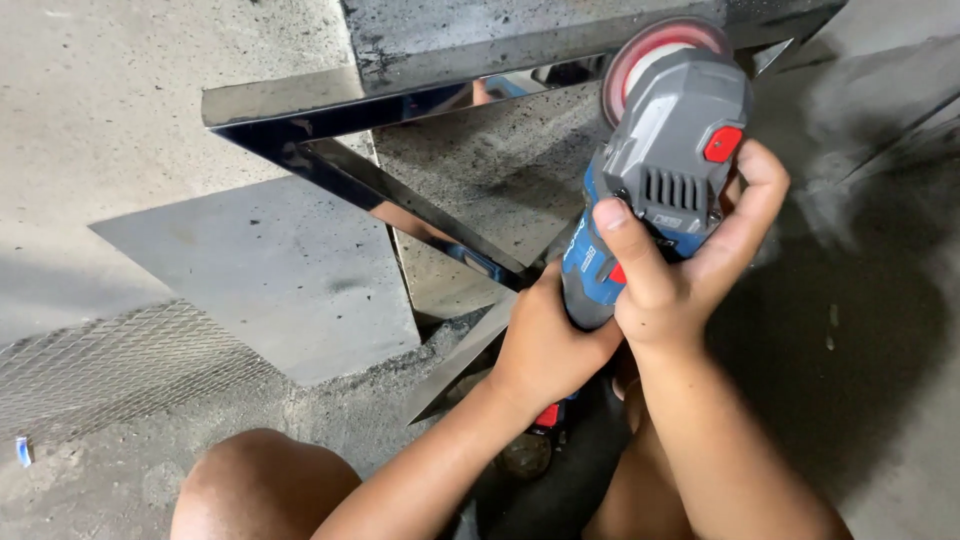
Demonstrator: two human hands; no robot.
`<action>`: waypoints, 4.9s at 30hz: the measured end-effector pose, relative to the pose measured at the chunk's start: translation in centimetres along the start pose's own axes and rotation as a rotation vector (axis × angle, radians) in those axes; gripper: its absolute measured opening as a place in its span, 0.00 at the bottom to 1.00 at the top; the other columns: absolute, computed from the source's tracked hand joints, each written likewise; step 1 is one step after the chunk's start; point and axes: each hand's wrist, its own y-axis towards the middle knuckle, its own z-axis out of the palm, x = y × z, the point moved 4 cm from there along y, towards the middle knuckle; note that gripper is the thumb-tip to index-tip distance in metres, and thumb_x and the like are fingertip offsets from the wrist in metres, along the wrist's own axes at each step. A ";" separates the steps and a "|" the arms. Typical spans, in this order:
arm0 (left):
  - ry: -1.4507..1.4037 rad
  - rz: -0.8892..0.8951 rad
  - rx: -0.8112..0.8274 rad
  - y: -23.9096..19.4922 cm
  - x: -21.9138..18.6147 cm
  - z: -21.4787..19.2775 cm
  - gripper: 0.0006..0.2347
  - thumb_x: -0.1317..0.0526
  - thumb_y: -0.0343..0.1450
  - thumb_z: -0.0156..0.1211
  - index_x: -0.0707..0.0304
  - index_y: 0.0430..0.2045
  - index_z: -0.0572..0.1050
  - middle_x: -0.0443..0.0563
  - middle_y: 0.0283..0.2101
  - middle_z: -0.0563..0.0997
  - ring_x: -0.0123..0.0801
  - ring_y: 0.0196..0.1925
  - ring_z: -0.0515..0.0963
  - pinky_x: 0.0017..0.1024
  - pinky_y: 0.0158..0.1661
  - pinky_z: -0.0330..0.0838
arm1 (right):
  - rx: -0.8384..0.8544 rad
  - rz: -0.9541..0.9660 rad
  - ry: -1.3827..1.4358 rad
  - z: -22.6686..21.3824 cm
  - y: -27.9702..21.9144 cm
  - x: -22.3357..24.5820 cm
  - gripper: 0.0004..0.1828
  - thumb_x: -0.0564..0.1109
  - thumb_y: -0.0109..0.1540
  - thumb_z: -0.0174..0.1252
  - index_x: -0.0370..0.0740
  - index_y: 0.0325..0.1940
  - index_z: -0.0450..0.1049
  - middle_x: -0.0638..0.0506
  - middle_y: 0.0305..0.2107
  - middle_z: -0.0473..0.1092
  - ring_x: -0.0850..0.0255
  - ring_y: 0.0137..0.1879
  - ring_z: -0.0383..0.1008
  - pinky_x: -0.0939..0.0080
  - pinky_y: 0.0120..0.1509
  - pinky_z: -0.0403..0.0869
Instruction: Polishing a triangular metal frame using a handheld angle grinder with a polishing disc.
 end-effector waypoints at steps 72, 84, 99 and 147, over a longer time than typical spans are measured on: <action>-0.287 0.161 -0.157 -2.4 -0.4 -3.1 0.14 0.67 0.63 0.64 0.72 0.40 0.74 0.59 0.37 0.84 0.36 0.35 0.83 0.31 0.36 0.80 | 0.217 -0.039 0.190 4.8 -0.1 3.4 0.43 0.44 0.56 0.65 0.38 0.69 0.50 0.40 0.58 0.63 0.51 0.61 0.70 0.53 0.73 0.72; -0.341 0.298 -0.205 -3.2 -1.0 -3.6 0.19 0.72 0.67 0.58 0.74 0.54 0.69 0.63 0.52 0.80 0.44 0.50 0.82 0.35 0.49 0.78 | 0.313 -0.058 0.294 6.4 -0.2 4.1 0.46 0.42 0.54 0.68 0.39 0.69 0.49 0.43 0.57 0.60 0.51 0.61 0.70 0.53 0.72 0.74; -0.304 0.339 -0.167 -2.1 -1.2 -3.6 0.19 0.71 0.66 0.59 0.74 0.52 0.70 0.63 0.49 0.81 0.43 0.47 0.82 0.35 0.46 0.78 | 0.361 0.050 0.351 6.3 -2.5 5.8 0.46 0.44 0.51 0.70 0.35 0.67 0.52 0.42 0.54 0.67 0.54 0.55 0.74 0.54 0.66 0.76; -0.156 0.335 -0.034 3.7 23.5 -7.9 0.20 0.68 0.61 0.61 0.74 0.48 0.71 0.62 0.40 0.83 0.42 0.35 0.82 0.35 0.38 0.78 | 0.127 -0.030 -0.183 6.3 -3.4 5.8 0.56 0.34 0.53 0.69 0.30 0.78 0.42 0.31 0.70 0.56 0.42 0.71 0.68 0.49 0.79 0.69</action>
